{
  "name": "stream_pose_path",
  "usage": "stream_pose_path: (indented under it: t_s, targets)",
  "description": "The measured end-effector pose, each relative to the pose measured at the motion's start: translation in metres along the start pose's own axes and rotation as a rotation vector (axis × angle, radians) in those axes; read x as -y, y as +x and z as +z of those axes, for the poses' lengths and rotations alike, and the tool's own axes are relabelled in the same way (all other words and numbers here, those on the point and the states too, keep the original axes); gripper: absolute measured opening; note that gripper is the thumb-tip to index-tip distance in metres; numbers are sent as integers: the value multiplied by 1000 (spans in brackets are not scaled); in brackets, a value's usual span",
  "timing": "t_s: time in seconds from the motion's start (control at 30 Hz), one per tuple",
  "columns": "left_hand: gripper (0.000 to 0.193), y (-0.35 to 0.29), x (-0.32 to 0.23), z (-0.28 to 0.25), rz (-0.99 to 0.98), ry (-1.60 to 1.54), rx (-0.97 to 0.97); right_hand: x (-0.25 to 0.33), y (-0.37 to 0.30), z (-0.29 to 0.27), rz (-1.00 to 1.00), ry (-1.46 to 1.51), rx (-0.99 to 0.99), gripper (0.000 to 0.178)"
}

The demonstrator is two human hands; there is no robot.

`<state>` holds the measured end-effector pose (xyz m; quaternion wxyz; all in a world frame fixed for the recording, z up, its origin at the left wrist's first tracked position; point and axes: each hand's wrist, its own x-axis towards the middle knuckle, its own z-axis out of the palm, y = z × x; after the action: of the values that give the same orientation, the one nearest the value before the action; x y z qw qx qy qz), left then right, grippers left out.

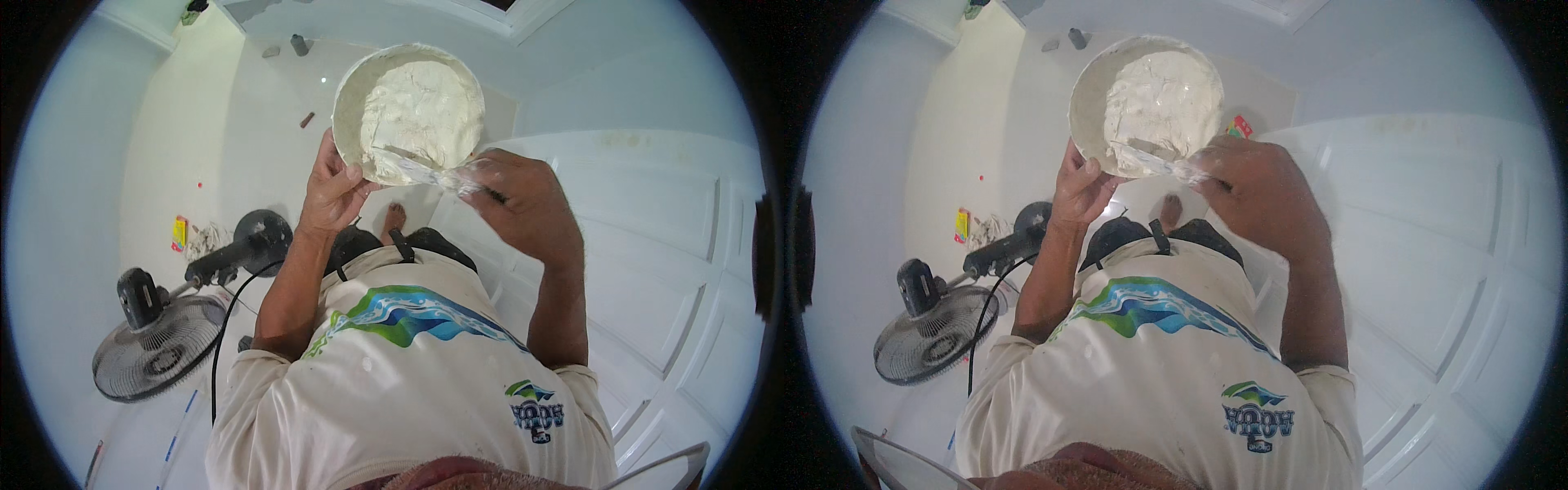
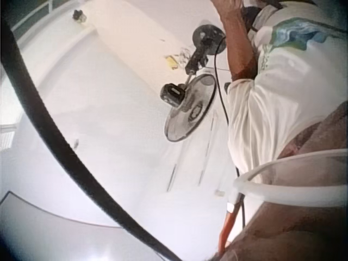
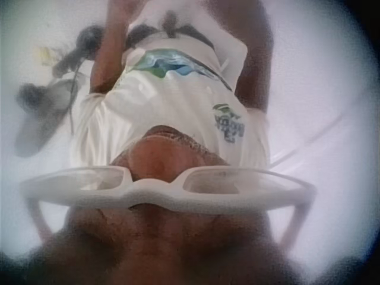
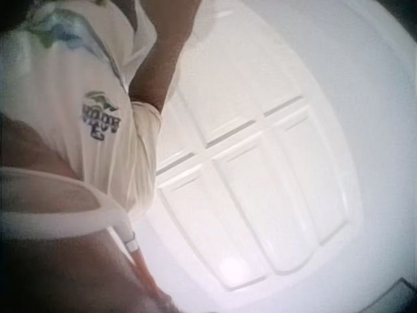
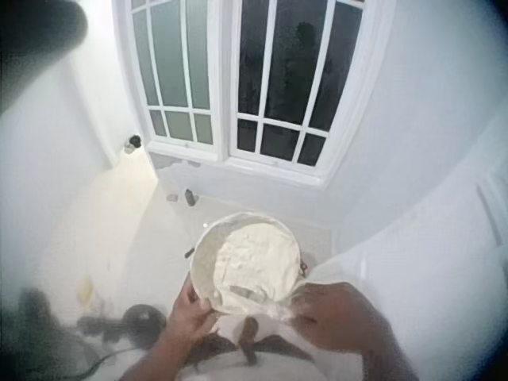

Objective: The person scoops white plaster from a bucket using a trowel and applies it to a white wall and ceiling trim. They repeatedly load the trowel and smooth the plaster onto the surfaces.

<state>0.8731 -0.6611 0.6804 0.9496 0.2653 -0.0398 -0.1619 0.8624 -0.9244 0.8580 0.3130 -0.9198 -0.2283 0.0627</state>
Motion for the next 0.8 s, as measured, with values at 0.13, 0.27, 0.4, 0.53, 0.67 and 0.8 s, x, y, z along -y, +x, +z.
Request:
stream_pose_path:
  t_s: [0.13, 0.27, 0.4, 0.53, 0.67, 0.8]
  targets:
    - [87, 38, -5, 0, -27, -35, 37, -16, 15, -24, 222, -23, -32, 16]
    - [87, 85, -7, 6, -66, -42, 92, -27, 39, -20, 51, -27, -180, 17]
    - [81, 133, -5, 2, -126, -44, 162, -46, 53, -18, 97, -106, -174, 21]
    - [72, 183, -8, -12, -252, -143, 247, -80, 68, -31, 339, 153, -206, 28]
    - [63, 239, -18, -7, -345, -99, 304, -96, 71, -35, 598, 349, -321, 30]
    - [57, 290, -12, 14, -446, -11, 336, -76, 78, -34, 556, -23, -443, 29]
